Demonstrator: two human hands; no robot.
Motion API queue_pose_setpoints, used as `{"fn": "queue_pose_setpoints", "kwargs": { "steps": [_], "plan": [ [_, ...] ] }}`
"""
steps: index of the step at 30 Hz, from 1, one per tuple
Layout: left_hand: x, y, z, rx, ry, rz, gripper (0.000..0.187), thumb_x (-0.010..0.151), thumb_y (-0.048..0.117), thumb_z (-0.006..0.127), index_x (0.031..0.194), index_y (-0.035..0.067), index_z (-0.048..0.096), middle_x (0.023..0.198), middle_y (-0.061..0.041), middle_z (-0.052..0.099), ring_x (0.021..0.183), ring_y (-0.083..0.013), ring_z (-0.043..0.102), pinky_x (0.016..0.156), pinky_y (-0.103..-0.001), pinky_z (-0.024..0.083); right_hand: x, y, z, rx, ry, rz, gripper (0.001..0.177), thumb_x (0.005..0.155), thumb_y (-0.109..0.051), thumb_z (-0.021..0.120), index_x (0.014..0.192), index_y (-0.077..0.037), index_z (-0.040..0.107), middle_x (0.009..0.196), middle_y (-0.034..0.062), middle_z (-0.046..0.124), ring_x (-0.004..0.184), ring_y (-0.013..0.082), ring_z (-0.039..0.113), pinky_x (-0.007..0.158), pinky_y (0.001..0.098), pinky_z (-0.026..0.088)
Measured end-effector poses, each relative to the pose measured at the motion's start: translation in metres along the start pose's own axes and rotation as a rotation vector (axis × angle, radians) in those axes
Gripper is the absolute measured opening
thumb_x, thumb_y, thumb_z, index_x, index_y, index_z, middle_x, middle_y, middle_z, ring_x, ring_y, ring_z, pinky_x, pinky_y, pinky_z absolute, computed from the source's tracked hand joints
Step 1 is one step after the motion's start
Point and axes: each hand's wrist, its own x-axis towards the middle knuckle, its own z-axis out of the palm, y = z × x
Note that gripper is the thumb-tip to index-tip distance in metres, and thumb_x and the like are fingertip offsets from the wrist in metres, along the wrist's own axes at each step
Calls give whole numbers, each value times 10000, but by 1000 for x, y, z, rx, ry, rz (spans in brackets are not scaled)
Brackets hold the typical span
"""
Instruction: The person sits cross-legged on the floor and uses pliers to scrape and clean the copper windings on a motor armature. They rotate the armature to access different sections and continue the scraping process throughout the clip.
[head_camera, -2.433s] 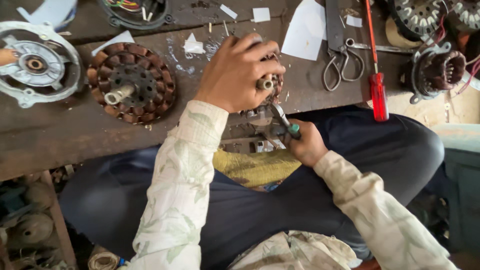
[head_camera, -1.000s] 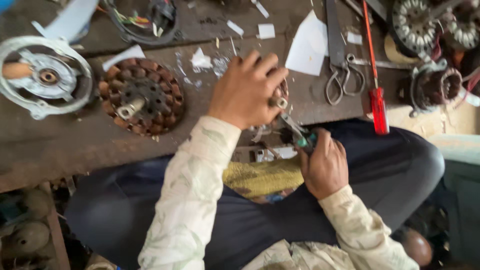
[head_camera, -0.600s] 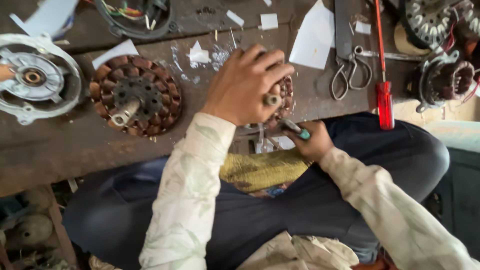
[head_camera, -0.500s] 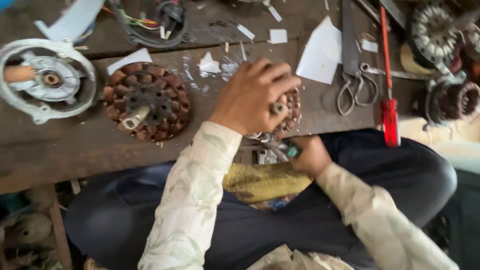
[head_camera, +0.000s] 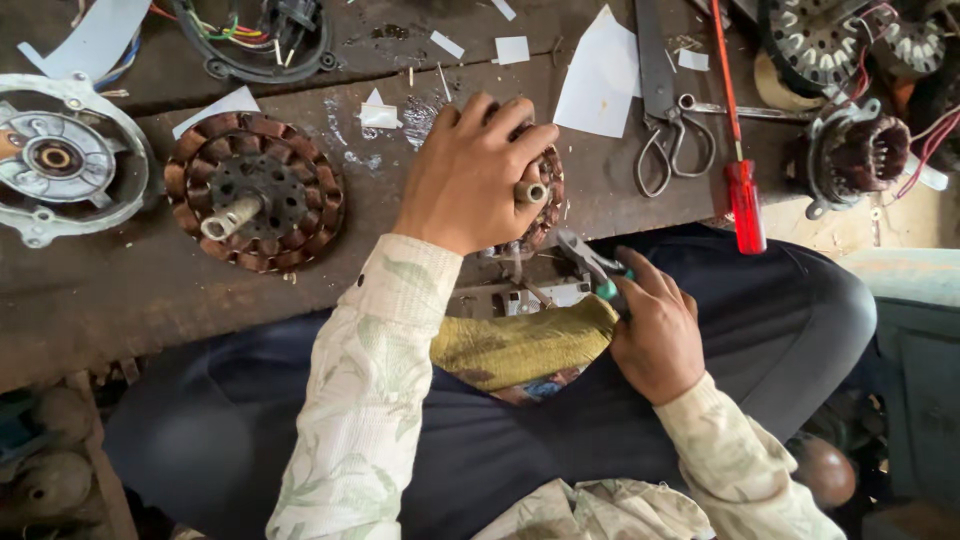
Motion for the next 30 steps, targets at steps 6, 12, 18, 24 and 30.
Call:
{"fn": "queue_pose_setpoints", "kwargs": {
  "steps": [6,12,18,24,30],
  "plan": [
    [2,4,-8,-9,0,0,494,769,290,766,1242,157,715,1282,-80,658,1159,-315,589,940,-542,504,11,-12,-10,-11,-89,-8,490,692,-26,675,1181,-23,672,1467,183,540,1294,404,525,1043,509,412],
    [2,4,-4,0,25,18,493,773,312,804,1227,142,713,1270,-104,667,1148,-329,598,934,-545,512,11,-10,-9,34,-117,-5,434,750,-68,695,1177,0,662,1461,214,533,1263,428,536,1029,499,434],
    [2,5,-5,17,45,34,524,747,353,829,1212,136,721,1278,-112,664,1150,-325,601,955,-554,510,19,-19,-13,-9,-114,-34,457,648,-26,657,1100,43,652,1448,286,514,1204,447,563,1008,501,451],
    [3,8,-3,68,50,39,443,791,321,808,1185,136,731,1281,-117,672,1147,-320,611,946,-549,512,23,-9,1,-44,-155,-16,388,647,-18,638,1032,27,659,1177,227,650,1066,431,633,904,491,513],
    [13,-1,1,65,-9,117,385,853,309,788,1185,125,725,1278,-145,670,1116,-346,607,862,-523,505,43,44,57,595,-326,31,165,799,49,631,950,23,693,856,190,664,764,443,601,691,446,500]
  ]
}}
